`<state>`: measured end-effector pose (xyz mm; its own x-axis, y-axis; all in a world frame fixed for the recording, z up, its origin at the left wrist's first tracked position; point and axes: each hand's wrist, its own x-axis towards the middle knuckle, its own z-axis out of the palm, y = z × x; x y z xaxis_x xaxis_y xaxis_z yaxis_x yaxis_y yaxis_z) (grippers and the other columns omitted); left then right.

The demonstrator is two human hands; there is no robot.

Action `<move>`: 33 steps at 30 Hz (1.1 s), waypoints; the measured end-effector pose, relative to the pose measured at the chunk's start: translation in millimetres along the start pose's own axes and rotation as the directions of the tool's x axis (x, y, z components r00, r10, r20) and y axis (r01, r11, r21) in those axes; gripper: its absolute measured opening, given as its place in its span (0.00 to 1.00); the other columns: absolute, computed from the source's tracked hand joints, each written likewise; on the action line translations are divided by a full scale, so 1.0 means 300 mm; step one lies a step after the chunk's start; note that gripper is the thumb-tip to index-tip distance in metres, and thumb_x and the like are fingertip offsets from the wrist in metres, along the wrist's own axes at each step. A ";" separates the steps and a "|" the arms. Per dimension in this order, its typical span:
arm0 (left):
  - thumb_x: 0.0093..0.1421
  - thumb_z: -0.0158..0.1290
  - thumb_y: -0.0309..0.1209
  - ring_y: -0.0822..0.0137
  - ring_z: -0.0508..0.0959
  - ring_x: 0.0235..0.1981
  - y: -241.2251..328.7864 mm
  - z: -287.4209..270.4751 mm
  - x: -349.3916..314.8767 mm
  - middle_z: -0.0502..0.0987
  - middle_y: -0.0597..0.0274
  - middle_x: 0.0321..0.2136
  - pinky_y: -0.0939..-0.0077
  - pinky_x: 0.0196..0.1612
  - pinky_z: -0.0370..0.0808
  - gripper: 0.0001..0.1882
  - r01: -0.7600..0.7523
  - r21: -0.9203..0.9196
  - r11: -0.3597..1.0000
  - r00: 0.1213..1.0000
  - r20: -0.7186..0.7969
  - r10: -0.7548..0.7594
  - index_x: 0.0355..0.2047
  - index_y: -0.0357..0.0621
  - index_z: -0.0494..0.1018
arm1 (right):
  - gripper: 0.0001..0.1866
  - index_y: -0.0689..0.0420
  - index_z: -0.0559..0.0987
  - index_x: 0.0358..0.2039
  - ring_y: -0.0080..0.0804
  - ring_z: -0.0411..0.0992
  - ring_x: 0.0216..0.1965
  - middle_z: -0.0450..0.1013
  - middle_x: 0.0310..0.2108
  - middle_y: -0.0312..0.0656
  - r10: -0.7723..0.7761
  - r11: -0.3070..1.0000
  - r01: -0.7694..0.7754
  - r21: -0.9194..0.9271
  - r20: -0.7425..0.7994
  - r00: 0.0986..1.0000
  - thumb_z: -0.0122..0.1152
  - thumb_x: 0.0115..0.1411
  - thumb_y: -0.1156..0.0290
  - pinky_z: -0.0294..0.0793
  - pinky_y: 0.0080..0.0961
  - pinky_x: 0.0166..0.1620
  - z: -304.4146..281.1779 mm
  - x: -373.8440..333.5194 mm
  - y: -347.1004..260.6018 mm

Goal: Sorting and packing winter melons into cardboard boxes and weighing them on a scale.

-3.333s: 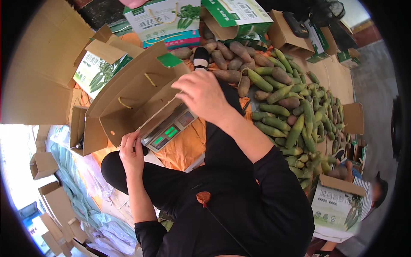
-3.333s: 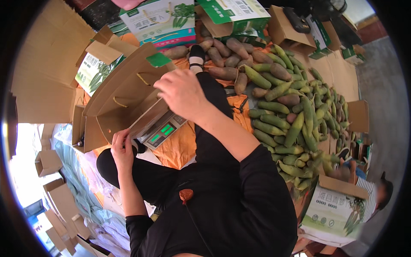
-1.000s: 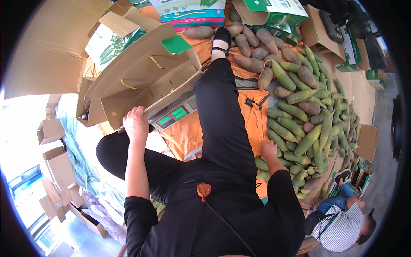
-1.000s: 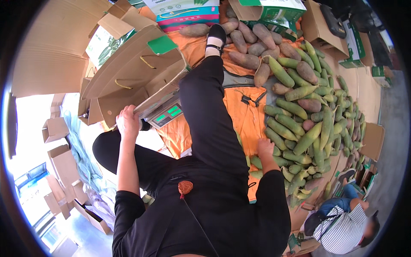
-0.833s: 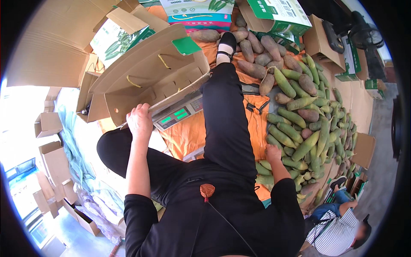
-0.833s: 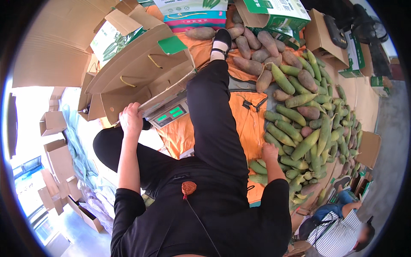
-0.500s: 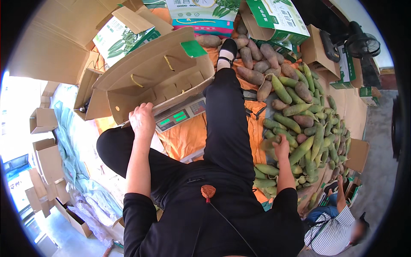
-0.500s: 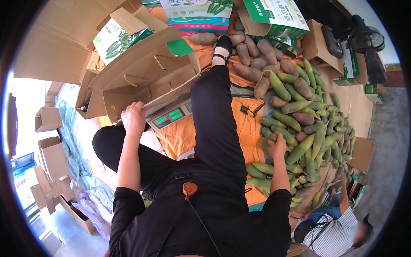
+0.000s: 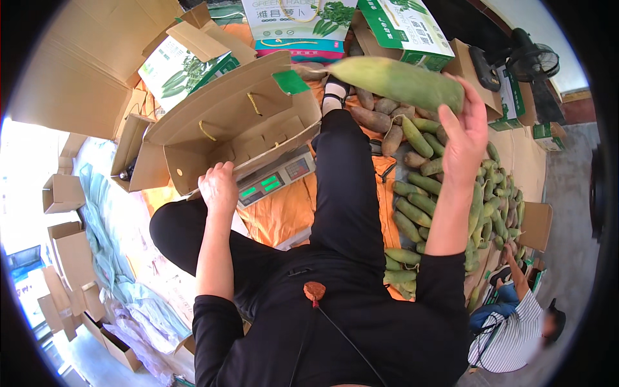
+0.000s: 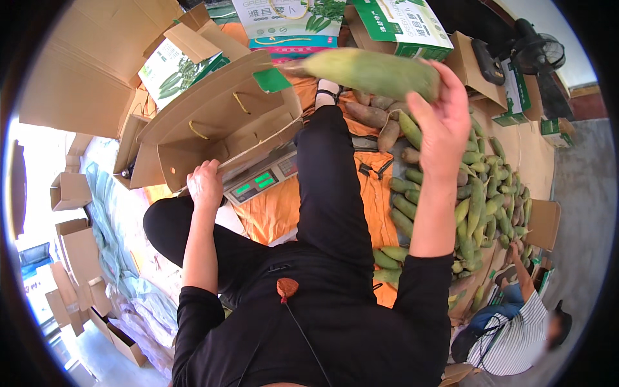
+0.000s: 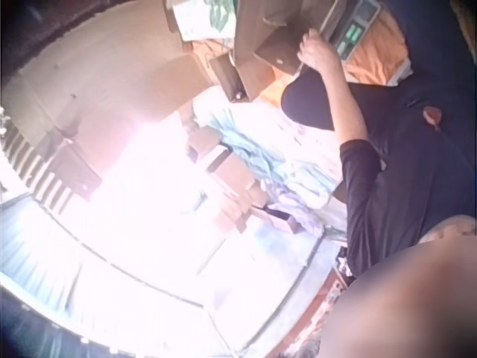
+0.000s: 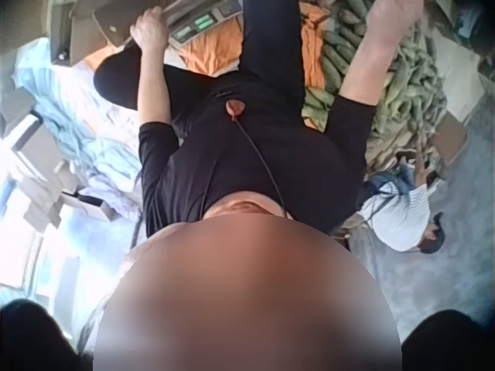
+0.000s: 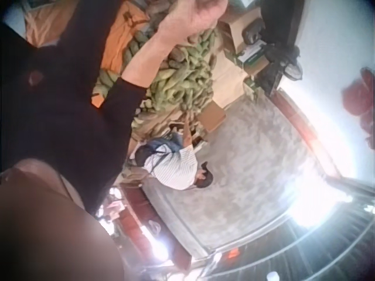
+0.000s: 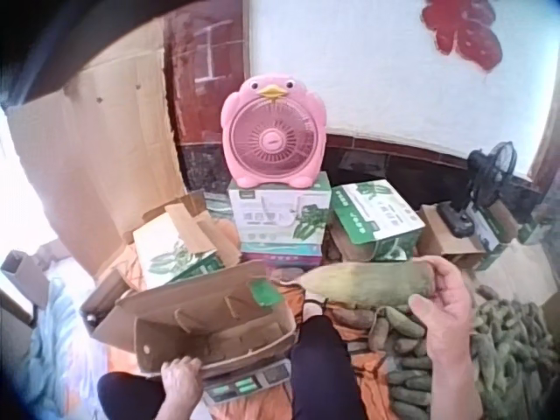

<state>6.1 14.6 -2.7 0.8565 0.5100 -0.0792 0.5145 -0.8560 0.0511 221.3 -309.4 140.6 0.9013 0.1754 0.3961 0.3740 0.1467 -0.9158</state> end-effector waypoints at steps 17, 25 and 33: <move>0.52 0.57 0.28 0.54 0.77 0.38 0.010 0.015 0.006 0.77 0.58 0.32 0.55 0.38 0.71 0.08 -0.074 0.024 0.997 0.997 -0.019 0.074 0.33 0.44 0.73 | 0.15 0.57 0.77 0.41 0.46 0.76 0.43 0.78 0.38 0.49 0.650 0.580 -0.246 -0.776 0.259 0.715 0.61 0.51 0.72 0.74 0.39 0.48 0.757 -0.191 0.533; 0.52 0.55 0.24 0.53 0.77 0.39 -0.014 0.033 0.003 0.77 0.57 0.33 0.54 0.39 0.71 0.07 -0.074 0.029 0.997 0.997 0.001 0.074 0.33 0.42 0.72 | 0.11 0.51 0.81 0.38 0.41 0.75 0.44 0.78 0.37 0.42 0.472 0.707 0.037 -0.706 0.511 0.719 0.60 0.54 0.68 0.73 0.40 0.46 0.613 -0.133 0.379; 0.52 0.55 0.25 0.53 0.76 0.41 0.007 0.017 -0.006 0.77 0.57 0.34 0.55 0.42 0.70 0.08 -0.058 0.037 0.998 0.998 0.018 0.057 0.35 0.42 0.73 | 0.16 0.58 0.78 0.44 0.37 0.77 0.42 0.77 0.42 0.46 0.137 0.710 -0.150 -0.688 -0.073 0.988 0.63 0.55 0.68 0.75 0.31 0.47 -0.123 0.047 0.407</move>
<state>5.3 11.4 -7.6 0.8836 0.4587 -0.0940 0.4622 -0.8866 0.0185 287.9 -325.0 31.9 0.9577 0.1223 0.2605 0.2811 -0.5917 -0.7555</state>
